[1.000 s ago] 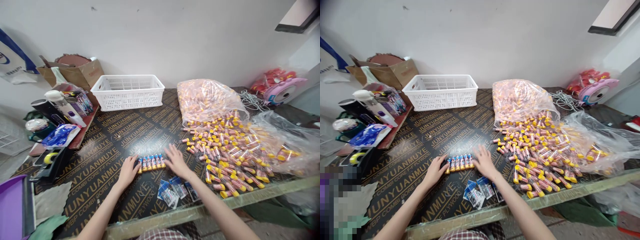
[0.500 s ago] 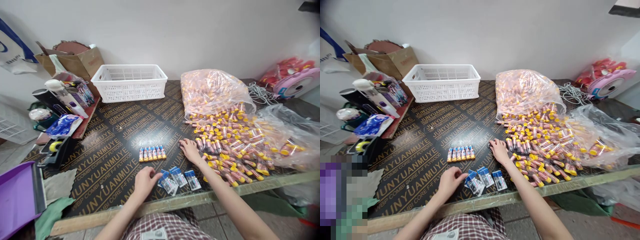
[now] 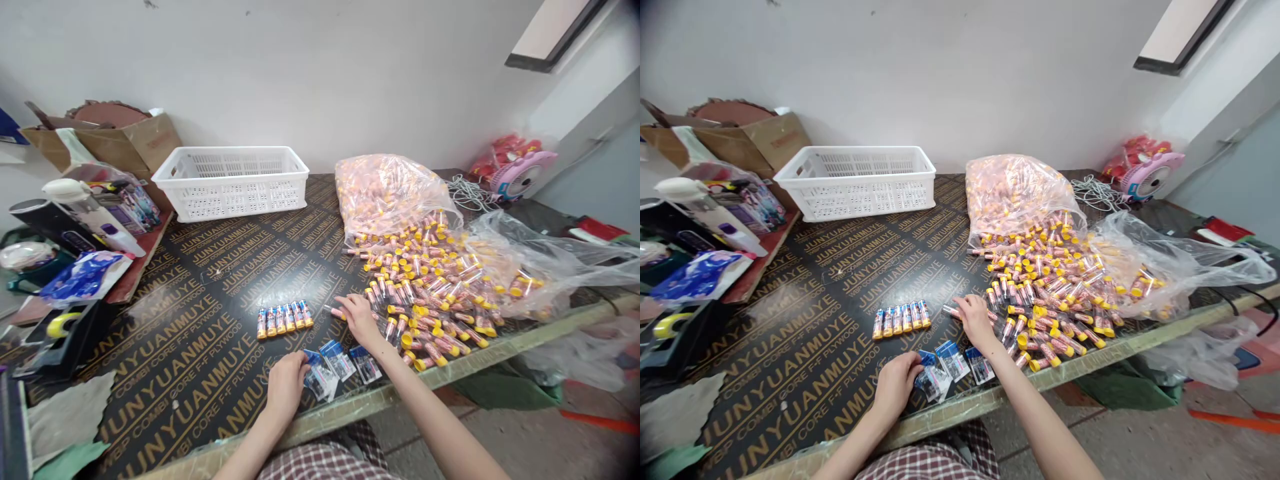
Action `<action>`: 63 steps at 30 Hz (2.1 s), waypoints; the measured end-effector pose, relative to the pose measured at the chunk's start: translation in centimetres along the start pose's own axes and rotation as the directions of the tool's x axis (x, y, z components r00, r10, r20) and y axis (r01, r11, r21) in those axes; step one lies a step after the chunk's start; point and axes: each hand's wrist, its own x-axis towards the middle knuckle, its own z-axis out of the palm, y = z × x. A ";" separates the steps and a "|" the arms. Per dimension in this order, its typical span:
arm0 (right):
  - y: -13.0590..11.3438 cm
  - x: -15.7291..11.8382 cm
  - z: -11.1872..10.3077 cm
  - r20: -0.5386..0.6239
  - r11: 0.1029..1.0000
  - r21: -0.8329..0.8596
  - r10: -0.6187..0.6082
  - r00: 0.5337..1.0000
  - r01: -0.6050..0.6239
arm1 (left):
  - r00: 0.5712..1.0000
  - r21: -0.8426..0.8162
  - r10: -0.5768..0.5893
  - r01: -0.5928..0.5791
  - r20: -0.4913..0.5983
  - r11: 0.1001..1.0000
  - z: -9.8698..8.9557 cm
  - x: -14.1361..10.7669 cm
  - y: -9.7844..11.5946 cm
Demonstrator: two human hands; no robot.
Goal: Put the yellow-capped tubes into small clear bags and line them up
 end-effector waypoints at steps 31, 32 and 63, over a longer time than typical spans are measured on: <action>-10.1 -5.7 -3.4 -0.274 0.773 0.633 0.173 0.946 0.042 | 0.831 -0.980 -0.527 0.099 0.175 -0.170 -4.9 3.2 -0.6; -10.2 -5.7 -3.4 -0.281 0.777 0.627 0.166 0.945 0.051 | 0.831 -0.981 -0.530 0.095 0.171 -0.168 -4.9 3.2 -0.6; -9.8 -5.0 -2.4 -0.046 0.462 0.882 -0.120 0.992 0.097 | 0.946 -0.939 -0.079 0.323 0.316 0.116 -5.4 0.6 3.1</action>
